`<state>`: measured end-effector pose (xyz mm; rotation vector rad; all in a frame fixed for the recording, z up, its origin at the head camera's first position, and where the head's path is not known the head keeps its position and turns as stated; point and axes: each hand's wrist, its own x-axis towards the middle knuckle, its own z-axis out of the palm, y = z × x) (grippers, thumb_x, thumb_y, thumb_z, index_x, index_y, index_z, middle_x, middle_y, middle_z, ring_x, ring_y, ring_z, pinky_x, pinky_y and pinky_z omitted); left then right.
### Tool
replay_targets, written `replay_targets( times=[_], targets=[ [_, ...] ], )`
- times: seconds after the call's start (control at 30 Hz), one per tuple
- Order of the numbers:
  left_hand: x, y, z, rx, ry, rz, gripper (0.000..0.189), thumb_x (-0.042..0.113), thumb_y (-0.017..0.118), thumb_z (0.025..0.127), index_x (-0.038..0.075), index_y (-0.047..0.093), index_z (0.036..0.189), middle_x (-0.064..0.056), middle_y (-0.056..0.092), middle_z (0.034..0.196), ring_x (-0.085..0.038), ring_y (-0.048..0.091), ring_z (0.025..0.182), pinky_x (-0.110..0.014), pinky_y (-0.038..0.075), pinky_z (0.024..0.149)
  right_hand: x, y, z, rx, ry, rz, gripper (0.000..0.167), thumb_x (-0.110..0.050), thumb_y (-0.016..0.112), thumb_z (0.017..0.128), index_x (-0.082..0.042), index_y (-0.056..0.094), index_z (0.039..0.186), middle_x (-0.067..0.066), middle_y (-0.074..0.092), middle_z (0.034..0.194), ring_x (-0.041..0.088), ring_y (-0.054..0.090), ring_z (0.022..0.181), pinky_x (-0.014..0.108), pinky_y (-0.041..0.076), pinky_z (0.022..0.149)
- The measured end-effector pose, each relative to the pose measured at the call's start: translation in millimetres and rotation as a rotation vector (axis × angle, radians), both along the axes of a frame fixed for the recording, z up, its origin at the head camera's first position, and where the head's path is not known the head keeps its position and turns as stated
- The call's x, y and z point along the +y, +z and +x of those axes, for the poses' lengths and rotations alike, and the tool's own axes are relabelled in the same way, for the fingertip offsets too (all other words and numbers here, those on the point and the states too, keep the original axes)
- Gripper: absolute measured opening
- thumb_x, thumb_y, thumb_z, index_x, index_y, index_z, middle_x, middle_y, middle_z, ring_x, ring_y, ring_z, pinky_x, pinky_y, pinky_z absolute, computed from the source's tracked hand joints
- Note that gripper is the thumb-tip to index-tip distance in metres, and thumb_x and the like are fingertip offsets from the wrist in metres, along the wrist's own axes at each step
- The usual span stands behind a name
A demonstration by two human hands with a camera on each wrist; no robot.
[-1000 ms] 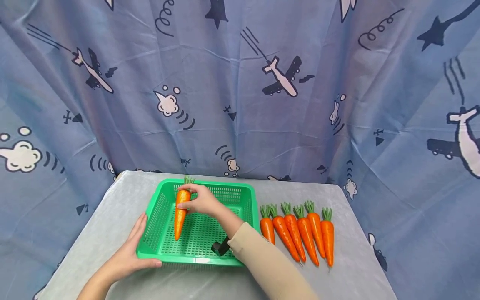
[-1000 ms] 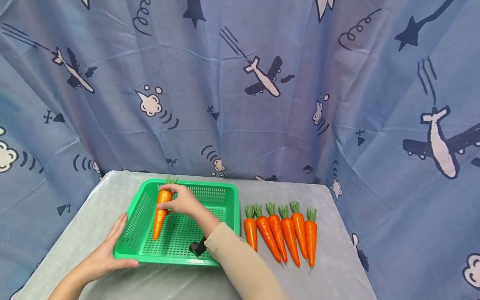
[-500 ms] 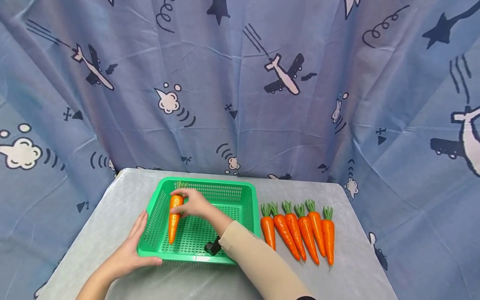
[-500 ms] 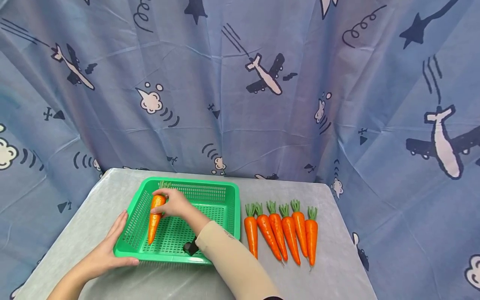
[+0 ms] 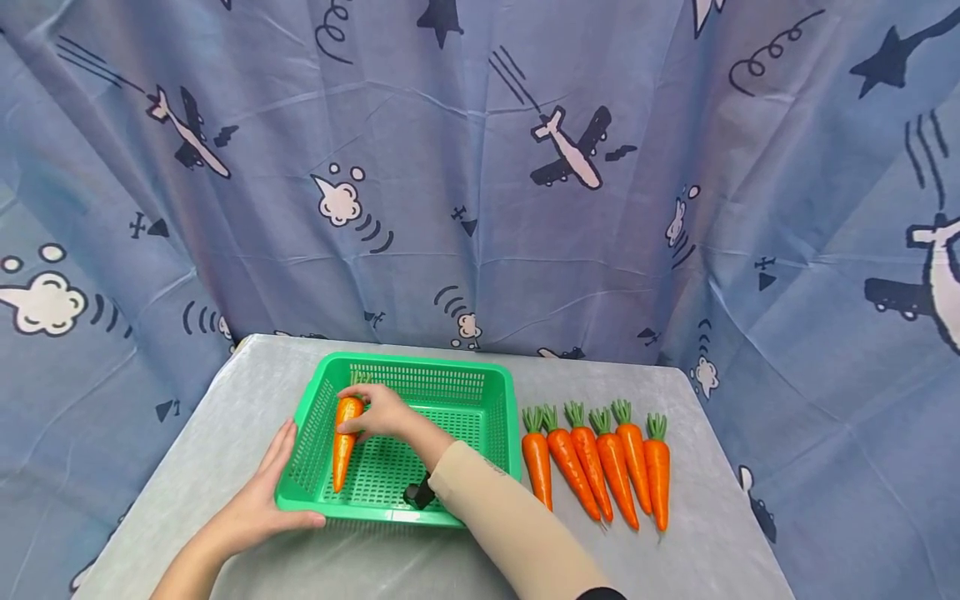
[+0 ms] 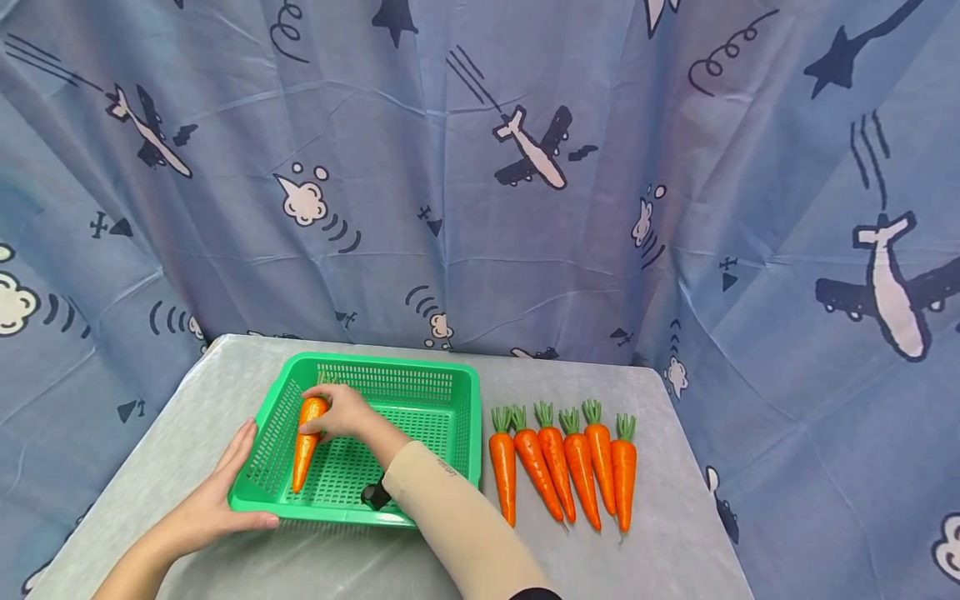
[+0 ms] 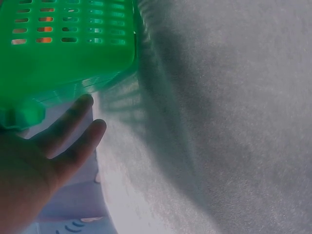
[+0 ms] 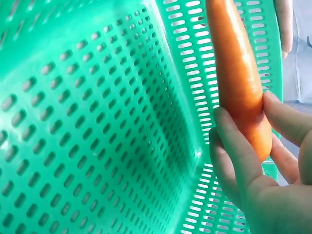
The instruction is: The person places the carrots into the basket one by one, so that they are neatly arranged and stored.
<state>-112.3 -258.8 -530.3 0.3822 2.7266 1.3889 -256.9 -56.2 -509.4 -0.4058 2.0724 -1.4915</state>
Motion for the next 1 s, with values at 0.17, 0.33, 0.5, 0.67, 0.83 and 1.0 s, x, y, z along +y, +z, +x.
replay_targets(
  times=[0.17,0.33,0.5,0.67,0.83,1.0],
  targets=[
    [0.1,0.5,0.9,0.011,-0.003,0.008,0.134,0.026,0.092,0.072,0.017,-0.005,0.164,-0.004,-0.009,0.170,-0.031,0.004,0.153,-0.005,0.014,0.103,-3,-5.1,1.3,-0.010,0.019,0.029,0.057,0.006,0.077,0.084,-0.013,0.063,0.136,0.012,0.055,0.114,0.025,0.067,0.088,0.042,0.062,0.072],
    [-0.2,2.0,1.0,0.008,-0.002,0.003,0.133,0.026,0.091,0.072,0.018,-0.005,0.164,-0.005,-0.009,0.170,-0.037,0.004,0.152,-0.015,0.017,0.111,-5,-9.6,1.8,-0.010,0.039,0.052,0.062,0.009,0.076,0.084,-0.014,0.061,0.139,0.013,0.056,0.113,0.025,0.067,0.088,0.039,0.062,0.070],
    [0.4,2.0,1.3,-0.011,0.006,0.004,0.134,0.026,0.092,0.071,0.020,-0.006,0.164,-0.003,-0.010,0.170,-0.045,0.006,0.150,-0.041,0.022,0.118,-7,-16.1,1.8,-0.016,0.062,0.087,0.069,0.009,0.078,0.081,-0.015,0.057,0.143,0.014,0.058,0.116,0.025,0.068,0.085,0.036,0.061,0.070],
    [1.4,0.8,0.9,-0.024,-0.001,0.019,0.136,0.026,0.092,0.071,0.018,-0.007,0.163,-0.004,-0.011,0.170,-0.048,0.005,0.149,-0.072,0.022,0.109,-7,-20.6,1.0,-0.050,0.044,0.083,0.070,0.011,0.079,0.079,-0.012,0.057,0.141,0.015,0.058,0.116,0.027,0.066,0.089,0.040,0.061,0.069],
    [1.8,1.8,0.5,-0.012,-0.008,0.024,0.136,0.024,0.092,0.070,0.015,-0.007,0.163,-0.009,-0.012,0.170,-0.054,0.006,0.147,-0.079,0.022,0.103,-6,-18.7,1.3,-0.048,0.050,0.104,0.068,0.009,0.079,0.080,-0.012,0.058,0.141,0.016,0.058,0.121,0.026,0.066,0.090,0.041,0.061,0.068],
    [2.6,2.9,1.1,-0.014,-0.005,0.022,0.136,0.023,0.092,0.070,0.015,-0.007,0.163,-0.009,-0.012,0.170,-0.054,0.006,0.147,-0.079,0.022,0.103,0,-7.3,2.9,0.026,0.080,0.183,0.066,0.003,0.080,0.082,-0.014,0.058,0.142,0.018,0.052,0.140,0.026,0.068,0.087,0.039,0.061,0.068]
  ],
)
